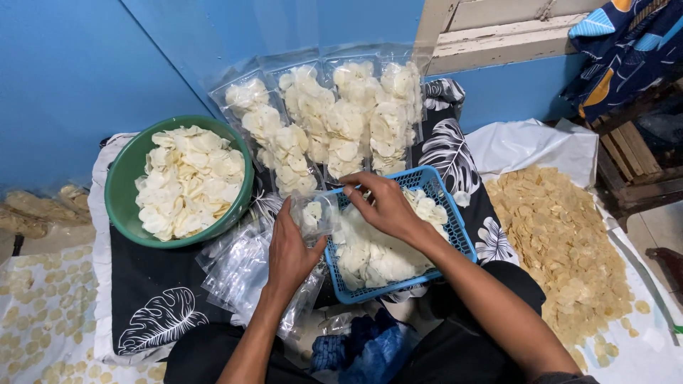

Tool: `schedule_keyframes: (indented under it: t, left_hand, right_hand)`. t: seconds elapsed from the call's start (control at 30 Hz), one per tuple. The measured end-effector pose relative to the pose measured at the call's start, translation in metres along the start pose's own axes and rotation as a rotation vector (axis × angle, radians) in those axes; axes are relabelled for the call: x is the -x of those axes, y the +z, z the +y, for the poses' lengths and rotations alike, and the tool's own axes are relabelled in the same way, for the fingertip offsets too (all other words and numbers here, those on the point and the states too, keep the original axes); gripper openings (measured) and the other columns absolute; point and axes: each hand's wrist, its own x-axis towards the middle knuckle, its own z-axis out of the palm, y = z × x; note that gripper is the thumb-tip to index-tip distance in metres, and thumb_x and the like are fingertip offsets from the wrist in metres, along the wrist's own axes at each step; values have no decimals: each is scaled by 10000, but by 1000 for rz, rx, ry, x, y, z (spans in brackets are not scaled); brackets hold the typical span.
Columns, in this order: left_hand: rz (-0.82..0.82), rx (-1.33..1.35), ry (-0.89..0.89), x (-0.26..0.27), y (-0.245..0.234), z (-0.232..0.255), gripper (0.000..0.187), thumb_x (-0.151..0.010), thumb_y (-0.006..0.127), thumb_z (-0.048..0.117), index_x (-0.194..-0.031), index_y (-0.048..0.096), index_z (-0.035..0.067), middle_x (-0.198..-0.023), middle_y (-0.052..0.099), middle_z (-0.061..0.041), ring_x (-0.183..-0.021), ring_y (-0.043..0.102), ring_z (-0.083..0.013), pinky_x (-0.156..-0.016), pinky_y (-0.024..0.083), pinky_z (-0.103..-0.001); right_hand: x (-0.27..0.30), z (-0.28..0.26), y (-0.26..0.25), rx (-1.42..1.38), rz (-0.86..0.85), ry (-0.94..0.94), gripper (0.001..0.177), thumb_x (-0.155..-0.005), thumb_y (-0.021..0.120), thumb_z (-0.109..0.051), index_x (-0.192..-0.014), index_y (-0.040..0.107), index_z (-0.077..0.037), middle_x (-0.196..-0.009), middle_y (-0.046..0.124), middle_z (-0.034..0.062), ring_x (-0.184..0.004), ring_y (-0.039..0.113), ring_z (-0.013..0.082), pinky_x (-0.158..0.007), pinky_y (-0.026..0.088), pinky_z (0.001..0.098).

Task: Packing chips into small plastic bags using hands and a small plastic cup as a scoop

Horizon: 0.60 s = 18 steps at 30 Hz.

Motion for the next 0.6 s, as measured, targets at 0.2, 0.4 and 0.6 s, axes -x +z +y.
schedule_keyframes:
  t: [0.2, 0.4, 0.6]
  left_hand:
    - [9, 2, -43, -1, -2, 2, 993, -744, 807, 164, -1538, 244, -33, -1417, 465, -289, -1349, 465, -475, -1087, 424, -569]
    - [-5, -39, -51, -1, -3, 3, 1007, -723, 802, 138, -1550, 255, -36, -1390, 489, -287, -1321, 484, -482, -1048, 446, -577]
    - [13, -26, -1, 6, -5, 0, 916, -729, 770, 107, -1509, 318, -55, -1338, 514, -291, -1233, 532, -494, -940, 496, -606]
  right_hand:
    - [-8, 66, -5, 560, -453, 199, 372, -946, 642, -235, -1246, 680, -19, -1094, 726, 233, -999, 700, 470, -827, 588, 582]
    - [-2, 109, 22, 706, -758, 309, 272, -899, 668, -168, -1140, 787, -129, -1125, 746, 227, -1058, 711, 475, -903, 574, 584]
    - [-7, 83, -1, 714, -648, 271, 274, -909, 660, -180, -1159, 772, -176, -1058, 752, 195, -997, 725, 470, -861, 587, 598]
